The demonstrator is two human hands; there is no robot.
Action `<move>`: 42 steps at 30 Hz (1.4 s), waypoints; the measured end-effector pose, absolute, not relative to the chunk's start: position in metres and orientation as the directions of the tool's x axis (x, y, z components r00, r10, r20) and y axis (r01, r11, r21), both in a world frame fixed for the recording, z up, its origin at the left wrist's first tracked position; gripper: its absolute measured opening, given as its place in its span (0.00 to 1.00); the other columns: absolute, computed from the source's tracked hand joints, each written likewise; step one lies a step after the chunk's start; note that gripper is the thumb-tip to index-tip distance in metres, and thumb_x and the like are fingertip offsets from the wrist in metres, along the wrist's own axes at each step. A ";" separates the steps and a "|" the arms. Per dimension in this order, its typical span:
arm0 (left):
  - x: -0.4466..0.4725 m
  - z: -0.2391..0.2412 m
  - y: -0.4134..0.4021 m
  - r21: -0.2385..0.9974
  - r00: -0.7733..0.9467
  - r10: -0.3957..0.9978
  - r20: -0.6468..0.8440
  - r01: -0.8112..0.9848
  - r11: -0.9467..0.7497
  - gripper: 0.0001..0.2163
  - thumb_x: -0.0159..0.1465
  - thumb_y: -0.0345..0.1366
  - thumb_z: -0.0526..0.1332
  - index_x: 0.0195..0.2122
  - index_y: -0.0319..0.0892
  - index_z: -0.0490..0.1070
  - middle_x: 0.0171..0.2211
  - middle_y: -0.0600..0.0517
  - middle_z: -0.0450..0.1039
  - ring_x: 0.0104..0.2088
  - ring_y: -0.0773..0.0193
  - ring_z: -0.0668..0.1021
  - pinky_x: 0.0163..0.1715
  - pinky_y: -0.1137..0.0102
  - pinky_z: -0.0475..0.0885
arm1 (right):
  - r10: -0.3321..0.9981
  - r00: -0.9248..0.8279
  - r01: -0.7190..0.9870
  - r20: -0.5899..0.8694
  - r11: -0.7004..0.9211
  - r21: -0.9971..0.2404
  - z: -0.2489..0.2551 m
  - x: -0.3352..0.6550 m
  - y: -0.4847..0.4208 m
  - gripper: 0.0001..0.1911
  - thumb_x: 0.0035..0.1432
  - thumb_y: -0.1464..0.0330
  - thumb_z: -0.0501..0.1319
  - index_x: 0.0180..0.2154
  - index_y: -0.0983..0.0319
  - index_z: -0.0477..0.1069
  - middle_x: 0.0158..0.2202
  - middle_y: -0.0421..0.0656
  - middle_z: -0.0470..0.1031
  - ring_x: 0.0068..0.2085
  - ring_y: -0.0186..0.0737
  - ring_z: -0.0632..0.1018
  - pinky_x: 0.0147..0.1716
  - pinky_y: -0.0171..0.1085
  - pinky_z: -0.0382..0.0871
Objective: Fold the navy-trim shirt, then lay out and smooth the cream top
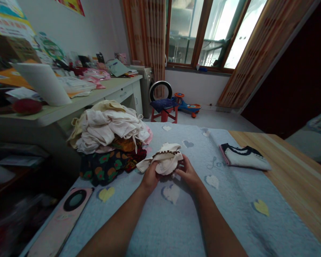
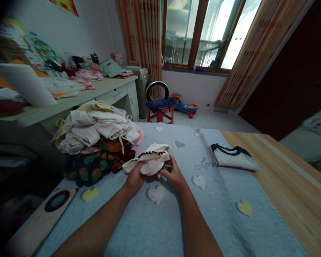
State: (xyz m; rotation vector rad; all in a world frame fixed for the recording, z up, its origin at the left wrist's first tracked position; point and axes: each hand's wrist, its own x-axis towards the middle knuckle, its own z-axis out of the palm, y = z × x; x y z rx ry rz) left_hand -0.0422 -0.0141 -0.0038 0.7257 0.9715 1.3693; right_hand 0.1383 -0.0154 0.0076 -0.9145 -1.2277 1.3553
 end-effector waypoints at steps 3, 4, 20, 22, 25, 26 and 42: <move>-0.043 0.001 -0.016 0.809 0.074 0.985 -0.156 -0.563 0.170 0.21 0.58 0.47 0.64 0.48 0.38 0.74 0.44 0.43 0.79 0.47 0.51 0.80 0.44 0.59 0.76 | 0.980 -0.177 -0.150 0.093 0.067 -0.986 0.004 0.135 -0.017 0.32 0.44 0.64 0.72 0.53 0.53 0.70 0.46 0.43 0.76 0.43 0.45 0.77 0.43 0.45 0.73; -0.044 0.002 -0.017 0.807 0.113 0.983 -0.147 -0.561 0.185 0.22 0.57 0.46 0.65 0.48 0.38 0.74 0.44 0.43 0.79 0.47 0.50 0.79 0.45 0.58 0.75 | 0.981 -0.172 -0.145 0.090 0.065 -0.987 0.003 0.135 -0.017 0.30 0.45 0.63 0.72 0.52 0.53 0.71 0.45 0.43 0.76 0.42 0.44 0.77 0.42 0.44 0.73; -0.050 0.028 -0.040 0.228 0.161 0.565 0.809 0.801 -0.554 0.25 0.63 0.29 0.62 0.61 0.50 0.63 0.62 0.42 0.62 0.62 0.48 0.63 0.61 0.50 0.55 | 0.992 -0.124 -0.412 -0.024 -0.074 -0.908 0.003 0.134 -0.015 0.20 0.50 0.62 0.70 0.46 0.58 0.76 0.46 0.44 0.80 0.42 0.45 0.79 0.38 0.38 0.72; -0.050 0.028 -0.041 0.194 0.247 0.605 0.757 0.799 -0.569 0.21 0.64 0.27 0.59 0.57 0.50 0.67 0.59 0.45 0.67 0.59 0.50 0.68 0.60 0.52 0.57 | 0.989 -0.141 -0.462 -0.037 -0.099 -0.881 0.003 0.133 -0.016 0.21 0.49 0.64 0.70 0.47 0.59 0.75 0.45 0.43 0.80 0.41 0.44 0.79 0.38 0.37 0.73; -0.052 0.025 -0.037 0.273 0.273 0.711 0.648 0.788 -0.552 0.17 0.65 0.27 0.57 0.55 0.46 0.70 0.55 0.45 0.71 0.53 0.52 0.73 0.55 0.56 0.64 | 0.985 -0.168 -0.514 -0.042 -0.124 -0.849 0.006 0.133 -0.017 0.21 0.48 0.65 0.70 0.46 0.59 0.74 0.41 0.43 0.81 0.38 0.43 0.80 0.36 0.37 0.72; -0.053 0.024 -0.034 0.309 0.254 0.738 0.626 0.788 -0.533 0.17 0.65 0.28 0.57 0.54 0.45 0.70 0.54 0.44 0.72 0.52 0.52 0.73 0.54 0.56 0.65 | 0.985 -0.165 -0.521 -0.048 -0.128 -0.844 0.008 0.133 -0.017 0.20 0.47 0.65 0.70 0.44 0.59 0.74 0.38 0.42 0.81 0.36 0.42 0.80 0.35 0.37 0.72; -0.061 0.008 -0.014 0.981 -0.188 0.965 0.184 0.090 -0.170 0.14 0.63 0.40 0.57 0.49 0.43 0.68 0.24 0.60 0.63 0.26 0.66 0.69 0.30 0.74 0.64 | 0.962 0.260 0.000 0.077 0.080 -0.997 -0.002 0.136 -0.012 0.32 0.52 0.60 0.62 0.57 0.58 0.57 0.32 0.35 0.71 0.28 0.36 0.73 0.29 0.36 0.68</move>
